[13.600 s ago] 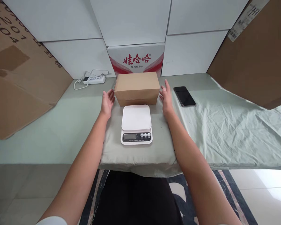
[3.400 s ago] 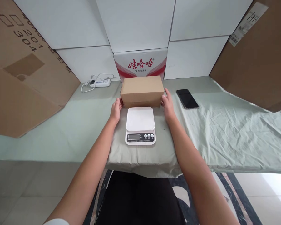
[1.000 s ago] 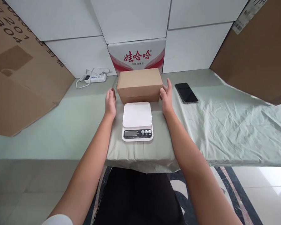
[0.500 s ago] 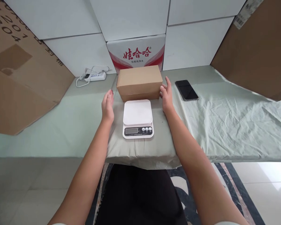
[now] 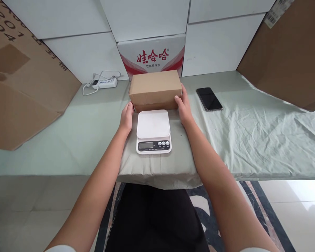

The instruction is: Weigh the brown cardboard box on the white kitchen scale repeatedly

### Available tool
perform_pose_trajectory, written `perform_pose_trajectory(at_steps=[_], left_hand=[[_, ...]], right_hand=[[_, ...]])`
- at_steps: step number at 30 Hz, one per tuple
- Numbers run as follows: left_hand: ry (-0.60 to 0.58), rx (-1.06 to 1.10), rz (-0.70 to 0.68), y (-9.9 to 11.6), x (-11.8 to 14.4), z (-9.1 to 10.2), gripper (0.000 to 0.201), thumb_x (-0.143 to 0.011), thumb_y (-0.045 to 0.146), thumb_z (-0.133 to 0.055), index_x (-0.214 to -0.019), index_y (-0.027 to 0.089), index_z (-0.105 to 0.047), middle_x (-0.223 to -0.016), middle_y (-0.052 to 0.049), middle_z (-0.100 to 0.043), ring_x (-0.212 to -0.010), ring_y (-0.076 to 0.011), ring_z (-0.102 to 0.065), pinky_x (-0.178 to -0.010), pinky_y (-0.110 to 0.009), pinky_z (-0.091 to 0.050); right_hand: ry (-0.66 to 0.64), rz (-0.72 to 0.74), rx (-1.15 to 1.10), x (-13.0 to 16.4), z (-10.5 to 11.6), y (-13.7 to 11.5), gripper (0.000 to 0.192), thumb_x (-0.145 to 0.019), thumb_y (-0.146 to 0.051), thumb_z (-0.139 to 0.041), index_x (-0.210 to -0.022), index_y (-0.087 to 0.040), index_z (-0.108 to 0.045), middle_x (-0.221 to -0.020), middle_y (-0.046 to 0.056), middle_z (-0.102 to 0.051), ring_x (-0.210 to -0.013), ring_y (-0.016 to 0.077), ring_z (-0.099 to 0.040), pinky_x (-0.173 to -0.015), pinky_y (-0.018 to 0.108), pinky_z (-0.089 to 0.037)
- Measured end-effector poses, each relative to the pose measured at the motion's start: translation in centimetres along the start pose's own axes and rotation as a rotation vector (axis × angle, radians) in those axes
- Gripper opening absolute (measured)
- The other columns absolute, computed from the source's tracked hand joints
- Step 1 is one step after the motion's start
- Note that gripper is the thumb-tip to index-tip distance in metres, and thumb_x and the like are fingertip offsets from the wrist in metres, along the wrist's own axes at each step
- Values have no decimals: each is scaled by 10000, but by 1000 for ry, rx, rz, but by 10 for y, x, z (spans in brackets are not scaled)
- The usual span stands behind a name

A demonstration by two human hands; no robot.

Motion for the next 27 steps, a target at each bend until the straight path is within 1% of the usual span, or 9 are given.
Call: perform_pose_trajectory(at_steps=[4,6,8,11,14,17,20,24,27], left_hand=[[-31,22,66,-4,-3,-5,809,-1027,875,-587,-1486,227,-740,-1648,-161,-735,-1651,-384,-607,-1446,-599,-386],[-37,34,66,-2,-3,-6,844,-1009,902,-588,-1482,220,-743,-1652,-166,-733,-1665,-393,-594,-1451,-600,-376],[-29,50,60,1,-2,-6,888,-974,945,-590,-1476,231,-754,-1655,-159,-734,-1680,-397,-578,-1453,-583,-378],[0,63,9,13,0,-5,945,-932,996,-579,-1502,262,-753,-1697,-134,-708,-1713,-389,-540,-1457,-546,-376],[35,41,-89,32,9,-2,975,-933,1006,-556,-1559,276,-719,-1760,-118,-651,-1751,-372,-488,-1463,-508,-366],[32,26,-144,52,33,1,984,-954,990,-540,-1597,261,-688,-1754,-143,-651,-1742,-377,-501,-1443,-496,-403],[16,38,-129,64,71,5,953,-985,959,-527,-1608,253,-678,-1729,-165,-670,-1700,-395,-556,-1414,-523,-454],[6,38,-81,68,116,9,897,-1011,918,-536,-1601,261,-696,-1698,-171,-698,-1670,-408,-592,-1396,-559,-488],[19,46,-72,67,128,11,884,-1021,905,-533,-1602,259,-698,-1706,-175,-690,-1681,-410,-579,-1400,-569,-485]], right_hand=[[1,18,18,0,-1,-5,1177,-862,-974,-669,-1827,-394,-328,-1957,6,-376,-1839,359,-329,-1521,598,-321],[6,24,19,-1,-2,-9,1254,-825,-996,-683,-1838,-360,-307,-1960,27,-369,-1863,365,-263,-1545,579,-256],[6,32,20,-2,-4,-14,1292,-810,-1012,-676,-1848,-354,-277,-1958,36,-372,-1870,370,-238,-1554,581,-210],[8,88,37,-1,-7,-31,1289,-831,-1018,-635,-1863,-371,-213,-1978,33,-321,-1875,373,-213,-1558,606,-144],[20,163,52,8,-9,-53,1220,-879,-1014,-564,-1865,-414,-169,-1997,4,-256,-1883,373,-178,-1555,634,-110],[29,193,43,33,-8,-77,1154,-920,-978,-555,-1858,-442,-151,-1998,-5,-246,-1879,386,-189,-1544,674,-131],[52,192,35,72,-4,-98,1100,-937,-931,-597,-1840,-443,-204,-1977,13,-304,-1864,407,-236,-1532,695,-186],[104,144,78,117,2,-113,992,-967,-882,-611,-1807,-445,-317,-1917,36,-416,-1845,412,-288,-1518,691,-264],[110,119,92,130,2,-115,982,-960,-870,-637,-1791,-435,-347,-1908,49,-426,-1845,417,-282,-1507,681,-297]])
Point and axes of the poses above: each hand's wrist, its own x-axis away from the middle knuckle, its own z-axis out of the back of the hand, y = z × x, the point moved 5 cm from there along -x, towards the middle knuckle
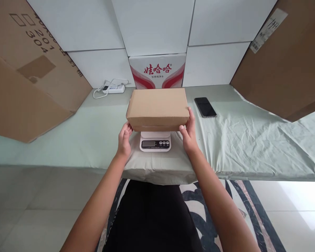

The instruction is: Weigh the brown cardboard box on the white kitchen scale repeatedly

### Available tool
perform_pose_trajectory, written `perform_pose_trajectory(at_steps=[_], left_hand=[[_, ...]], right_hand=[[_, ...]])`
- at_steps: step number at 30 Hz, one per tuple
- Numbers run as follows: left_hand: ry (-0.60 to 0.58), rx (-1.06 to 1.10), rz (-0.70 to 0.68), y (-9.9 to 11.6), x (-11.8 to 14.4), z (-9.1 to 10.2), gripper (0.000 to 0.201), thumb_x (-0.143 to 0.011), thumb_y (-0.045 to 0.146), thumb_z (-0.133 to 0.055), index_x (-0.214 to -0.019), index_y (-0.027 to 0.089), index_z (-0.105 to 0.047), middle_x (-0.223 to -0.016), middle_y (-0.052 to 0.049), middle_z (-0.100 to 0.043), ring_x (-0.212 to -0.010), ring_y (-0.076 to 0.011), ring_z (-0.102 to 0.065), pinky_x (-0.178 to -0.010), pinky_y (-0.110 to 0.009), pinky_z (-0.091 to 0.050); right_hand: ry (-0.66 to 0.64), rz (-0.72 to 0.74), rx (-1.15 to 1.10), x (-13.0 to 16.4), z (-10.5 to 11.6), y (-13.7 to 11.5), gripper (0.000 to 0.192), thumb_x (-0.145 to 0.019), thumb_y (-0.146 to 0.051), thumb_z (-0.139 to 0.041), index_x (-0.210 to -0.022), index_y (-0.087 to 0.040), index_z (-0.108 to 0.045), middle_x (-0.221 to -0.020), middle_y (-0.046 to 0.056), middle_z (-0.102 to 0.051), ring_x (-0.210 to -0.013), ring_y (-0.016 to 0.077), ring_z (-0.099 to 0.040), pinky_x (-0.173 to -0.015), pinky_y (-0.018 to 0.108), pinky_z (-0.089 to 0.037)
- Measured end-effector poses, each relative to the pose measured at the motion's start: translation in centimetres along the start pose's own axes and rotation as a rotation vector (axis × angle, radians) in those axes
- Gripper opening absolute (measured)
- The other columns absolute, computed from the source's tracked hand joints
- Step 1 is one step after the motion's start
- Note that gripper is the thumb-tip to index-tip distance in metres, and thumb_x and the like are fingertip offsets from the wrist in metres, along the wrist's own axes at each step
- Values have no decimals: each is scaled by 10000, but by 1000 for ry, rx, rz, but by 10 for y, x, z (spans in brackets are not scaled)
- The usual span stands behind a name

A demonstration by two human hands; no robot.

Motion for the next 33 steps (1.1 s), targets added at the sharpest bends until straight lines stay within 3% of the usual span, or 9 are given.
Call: perform_pose_trajectory(at_steps=[7,18,24,33], left_hand=[[23,0,16,0,-2,0,856,-1045,878,-523,-1610,259,-698,-1703,-168,-696,-1676,-403,-585,-1386,-563,-497],[54,-16,-6,-7,-2,5,827,-1063,863,-505,-1579,253,-721,-1676,-165,-717,-1663,-382,-596,-1393,-547,-468],[79,-8,-10,-12,-7,4,803,-1066,844,-518,-1524,229,-756,-1638,-181,-743,-1609,-386,-652,-1356,-539,-510],[121,-13,9,-10,-9,6,869,-1005,900,-562,-1500,218,-773,-1598,-202,-768,-1576,-410,-684,-1337,-562,-540]], right_hand=[[-6,-19,-85,-2,-5,9,994,-924,-862,-678,-1758,-415,-372,-1922,69,-398,-1833,423,-295,-1498,687,-300],[10,-16,-77,-4,-4,14,992,-927,-851,-674,-1765,-396,-400,-1836,100,-527,-1793,418,-384,-1480,682,-328],[22,-25,-62,-4,-4,25,975,-925,-839,-683,-1767,-418,-429,-1823,108,-552,-1616,424,-609,-1424,671,-422],[34,-33,-38,-5,-6,34,939,-946,-841,-640,-1769,-442,-427,-1911,63,-440,-1723,421,-488,-1393,688,-456]])
Point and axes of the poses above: each hand's wrist, its own x-axis away from the middle knuckle, its own z-axis out of the back of the hand, y = z × x, the point moved 5 cm from there along -x, towards the middle knuckle
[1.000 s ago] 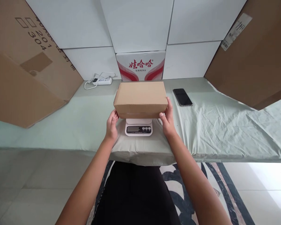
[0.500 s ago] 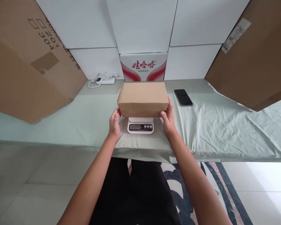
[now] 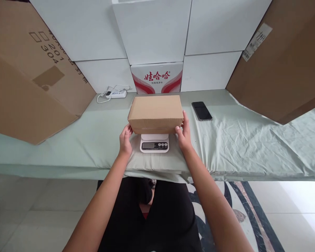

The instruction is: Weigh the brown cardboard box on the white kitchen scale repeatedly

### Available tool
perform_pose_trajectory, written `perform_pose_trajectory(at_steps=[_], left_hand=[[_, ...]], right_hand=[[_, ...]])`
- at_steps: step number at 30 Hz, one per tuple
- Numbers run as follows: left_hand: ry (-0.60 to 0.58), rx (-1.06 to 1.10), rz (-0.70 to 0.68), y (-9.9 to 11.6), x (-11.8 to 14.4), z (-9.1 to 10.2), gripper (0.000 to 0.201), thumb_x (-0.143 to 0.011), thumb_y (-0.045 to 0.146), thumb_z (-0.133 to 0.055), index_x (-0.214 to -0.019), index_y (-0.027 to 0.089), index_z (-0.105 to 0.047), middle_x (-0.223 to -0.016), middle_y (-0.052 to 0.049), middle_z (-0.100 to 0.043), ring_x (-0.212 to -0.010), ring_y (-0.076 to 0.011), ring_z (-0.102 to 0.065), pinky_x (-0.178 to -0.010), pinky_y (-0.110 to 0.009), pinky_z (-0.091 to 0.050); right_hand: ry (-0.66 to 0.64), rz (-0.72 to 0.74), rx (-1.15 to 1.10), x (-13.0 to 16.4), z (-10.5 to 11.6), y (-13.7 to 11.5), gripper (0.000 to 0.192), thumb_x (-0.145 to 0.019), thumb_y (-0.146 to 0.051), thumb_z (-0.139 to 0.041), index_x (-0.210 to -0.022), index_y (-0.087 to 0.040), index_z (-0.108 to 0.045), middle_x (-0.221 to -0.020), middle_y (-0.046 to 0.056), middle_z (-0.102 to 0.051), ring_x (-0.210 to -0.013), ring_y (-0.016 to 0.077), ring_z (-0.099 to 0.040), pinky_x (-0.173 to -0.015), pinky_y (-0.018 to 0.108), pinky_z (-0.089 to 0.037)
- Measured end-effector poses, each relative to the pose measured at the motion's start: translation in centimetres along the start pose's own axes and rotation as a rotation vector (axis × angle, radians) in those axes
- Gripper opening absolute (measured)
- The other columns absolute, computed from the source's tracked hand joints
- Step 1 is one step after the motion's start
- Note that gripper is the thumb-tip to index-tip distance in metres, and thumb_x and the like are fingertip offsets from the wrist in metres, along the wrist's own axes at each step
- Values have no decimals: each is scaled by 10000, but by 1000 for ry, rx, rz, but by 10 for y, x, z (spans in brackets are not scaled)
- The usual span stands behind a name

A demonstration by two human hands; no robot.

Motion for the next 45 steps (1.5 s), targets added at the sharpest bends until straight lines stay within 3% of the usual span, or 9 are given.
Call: perform_pose_trajectory(at_steps=[15,22,26,30,35,37,40,45], left_hand=[[-6,-11,-9,-4,-1,0,900,-1006,915,-538,-1527,212,-750,-1607,-208,-758,-1567,-397,-691,-1329,-539,-543],[-47,27,-5,-4,-2,-3,886,-1016,895,-551,-1605,248,-695,-1712,-180,-683,-1690,-395,-565,-1396,-535,-467],[-81,-14,17,0,0,-5,876,-1012,907,-544,-1594,273,-707,-1703,-154,-696,-1703,-394,-547,-1414,-533,-441],[-94,-33,-23,11,0,-4,808,-1043,875,-527,-1515,259,-752,-1620,-159,-754,-1617,-400,-636,-1347,-527,-513],[-44,30,-51,15,-48,-1,811,-1023,919,-521,-1418,256,-770,-1535,-150,-807,-1548,-366,-704,-1266,-480,-582],[-35,91,-12,2,-78,-7,851,-981,975,-521,-1381,268,-770,-1506,-148,-823,-1546,-355,-711,-1252,-455,-594],[-38,141,82,-30,-112,-20,913,-874,1038,-605,-1321,260,-774,-1446,-157,-845,-1532,-372,-725,-1240,-463,-608],[-28,132,170,-78,-127,-29,950,-827,1084,-586,-1226,242,-772,-1449,-179,-841,-1519,-396,-730,-1255,-492,-605]], right_hand=[[19,1,-13,-5,-1,1,923,-917,-863,-658,-1740,-501,-448,-1909,7,-448,-1751,398,-460,-1448,701,-388],[17,9,-11,-6,-1,-4,962,-921,-870,-661,-1757,-450,-438,-1903,25,-465,-1791,388,-411,-1519,688,-248],[-8,-1,8,-3,0,-6,1007,-928,-865,-676,-1791,-437,-384,-1933,37,-413,-1815,397,-368,-1515,668,-281],[-22,12,21,-2,2,-23,966,-961,-838,-665,-1788,-425,-382,-1919,58,-425,-1795,426,-391,-1497,694,-309],[-55,123,-12,-41,2,-49,770,-1033,-827,-573,-1707,-482,-430,-1779,51,-569,-1675,423,-550,-1347,717,-517],[-67,130,-32,-67,-5,-42,783,-1021,-891,-520,-1688,-497,-412,-1729,54,-602,-1613,419,-605,-1278,715,-572],[-48,105,-30,-97,-19,-9,853,-978,-964,-489,-1669,-474,-394,-1592,80,-674,-1494,414,-677,-1260,731,-566],[23,17,-35,-110,-33,59,972,-871,-1038,-552,-1609,-418,-425,-1414,95,-710,-1313,399,-731,-1235,728,-573]])
Point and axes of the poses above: each hand's wrist, its own x-axis away from the middle knuckle, its own z-axis out of the back of the hand, y = z × x, the point moved 5 cm from there along -x, towards the middle knuckle
